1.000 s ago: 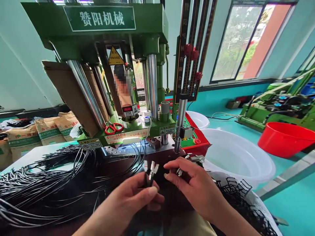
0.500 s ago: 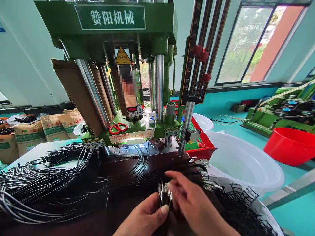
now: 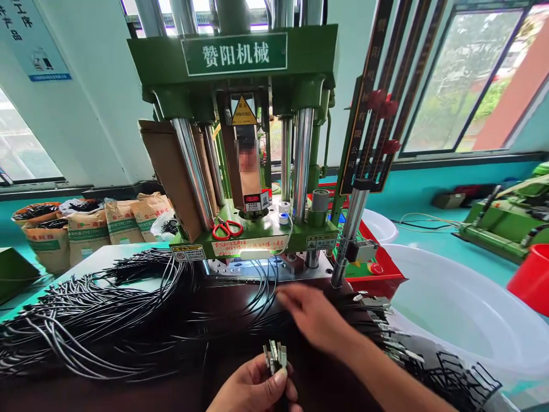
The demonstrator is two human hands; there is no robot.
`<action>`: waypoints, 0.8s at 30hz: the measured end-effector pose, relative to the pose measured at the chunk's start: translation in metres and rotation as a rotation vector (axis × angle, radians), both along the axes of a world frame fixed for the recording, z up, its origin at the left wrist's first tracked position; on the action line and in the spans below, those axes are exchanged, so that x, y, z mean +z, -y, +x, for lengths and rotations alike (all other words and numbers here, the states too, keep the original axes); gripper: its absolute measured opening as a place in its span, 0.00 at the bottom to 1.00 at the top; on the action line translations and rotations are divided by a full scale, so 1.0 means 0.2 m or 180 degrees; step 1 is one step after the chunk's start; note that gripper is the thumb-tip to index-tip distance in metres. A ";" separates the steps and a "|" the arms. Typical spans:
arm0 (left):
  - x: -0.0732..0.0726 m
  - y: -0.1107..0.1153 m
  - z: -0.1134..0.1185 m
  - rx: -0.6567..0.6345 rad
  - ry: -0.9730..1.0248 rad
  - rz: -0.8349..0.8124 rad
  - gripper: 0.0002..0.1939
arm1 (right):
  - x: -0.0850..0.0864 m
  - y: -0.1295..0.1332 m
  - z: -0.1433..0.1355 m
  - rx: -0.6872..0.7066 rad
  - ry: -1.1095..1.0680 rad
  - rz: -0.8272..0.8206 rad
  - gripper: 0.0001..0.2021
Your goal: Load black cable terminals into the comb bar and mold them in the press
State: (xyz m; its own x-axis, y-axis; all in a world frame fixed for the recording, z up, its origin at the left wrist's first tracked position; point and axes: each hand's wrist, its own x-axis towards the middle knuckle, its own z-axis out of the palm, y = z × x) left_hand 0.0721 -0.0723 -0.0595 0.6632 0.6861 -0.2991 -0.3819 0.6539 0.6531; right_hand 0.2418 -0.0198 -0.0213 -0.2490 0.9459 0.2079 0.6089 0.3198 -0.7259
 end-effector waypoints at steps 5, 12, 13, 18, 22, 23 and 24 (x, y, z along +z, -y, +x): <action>-0.03 -0.01 -0.04 0.0153 -0.0421 0.0128 0.27 | -0.11 -0.41 -0.08 -0.0333 0.0964 0.0218 0.07; 0.01 0.00 -0.06 0.0244 -0.0583 0.0224 0.26 | -0.19 -0.49 -0.28 -0.0471 0.1326 0.0270 0.05; 0.01 0.00 -0.06 0.0249 -0.0638 0.0280 0.26 | -0.17 -0.46 -0.26 -0.0475 0.1382 0.0248 0.05; 0.01 -0.01 -0.05 0.0233 -0.0895 0.0497 0.27 | -0.01 -0.25 -0.01 -0.0487 0.1611 0.0016 0.11; 0.02 -0.03 -0.03 0.0091 -0.0910 0.0550 0.24 | 0.08 -0.02 0.21 -0.0242 0.1151 -0.0842 0.13; 0.02 -0.04 -0.02 0.0066 -0.0931 0.0546 0.23 | 0.08 0.04 0.25 -0.0319 0.0689 -0.1211 0.15; 0.03 -0.05 -0.01 0.0044 -0.0959 0.0546 0.23 | 0.06 0.10 0.27 -0.0460 0.0099 -0.1532 0.18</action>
